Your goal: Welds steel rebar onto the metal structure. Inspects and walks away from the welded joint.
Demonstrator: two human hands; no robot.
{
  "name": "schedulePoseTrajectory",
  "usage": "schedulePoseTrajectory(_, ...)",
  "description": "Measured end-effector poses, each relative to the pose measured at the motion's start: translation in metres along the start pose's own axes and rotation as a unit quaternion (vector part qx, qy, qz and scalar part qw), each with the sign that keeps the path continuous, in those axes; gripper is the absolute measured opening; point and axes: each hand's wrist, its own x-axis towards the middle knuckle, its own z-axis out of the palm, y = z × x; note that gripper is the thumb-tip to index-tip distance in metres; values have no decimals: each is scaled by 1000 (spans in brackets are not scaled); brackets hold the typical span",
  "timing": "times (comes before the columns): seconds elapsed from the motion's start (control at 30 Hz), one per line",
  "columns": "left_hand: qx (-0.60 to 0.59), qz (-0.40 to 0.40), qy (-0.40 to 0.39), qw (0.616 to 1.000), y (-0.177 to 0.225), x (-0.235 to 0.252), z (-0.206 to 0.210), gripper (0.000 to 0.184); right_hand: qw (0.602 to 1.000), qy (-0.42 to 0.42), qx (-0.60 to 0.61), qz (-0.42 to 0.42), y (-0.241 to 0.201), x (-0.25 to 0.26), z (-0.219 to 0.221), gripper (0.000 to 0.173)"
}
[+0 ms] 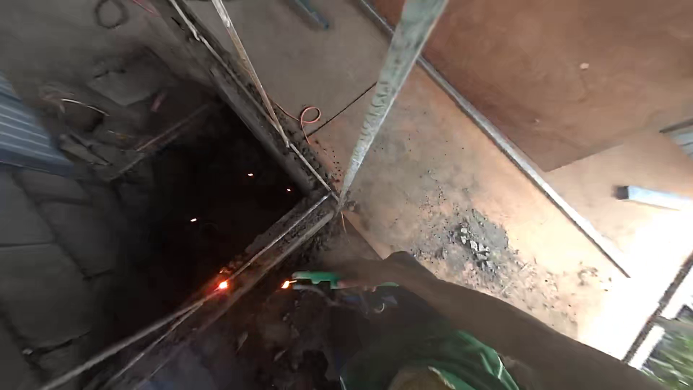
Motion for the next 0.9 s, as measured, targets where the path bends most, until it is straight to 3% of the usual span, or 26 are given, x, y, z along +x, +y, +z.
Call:
schedulePoseTrajectory(0.17, 133, 71, 20, 988, 47, 7, -32, 46, 997, 20, -63, 28, 27, -109, -30, 59)
schedulePoseTrajectory(0.37, 172, 60, 29, 983, 136, -52, -23, 46, 998, 52, 12, 24, 93, -218, -82, 59)
schedulePoseTrajectory(0.6, 189, -54, -48, 979, 280, -168, 81, 42, 993, 69, 99, 21, 182, -295, -241, 61)
schedulePoseTrajectory(0.7, 183, -80, -27, 979, 325, -195, 121, 43, 979, 99, 176, 25, 200, -333, -315, 65)
schedulePoseTrajectory(0.9, 137, -30, -33, 990, 426, -242, 127, 36, 948, 153, 276, 33, 188, -388, -444, 69)
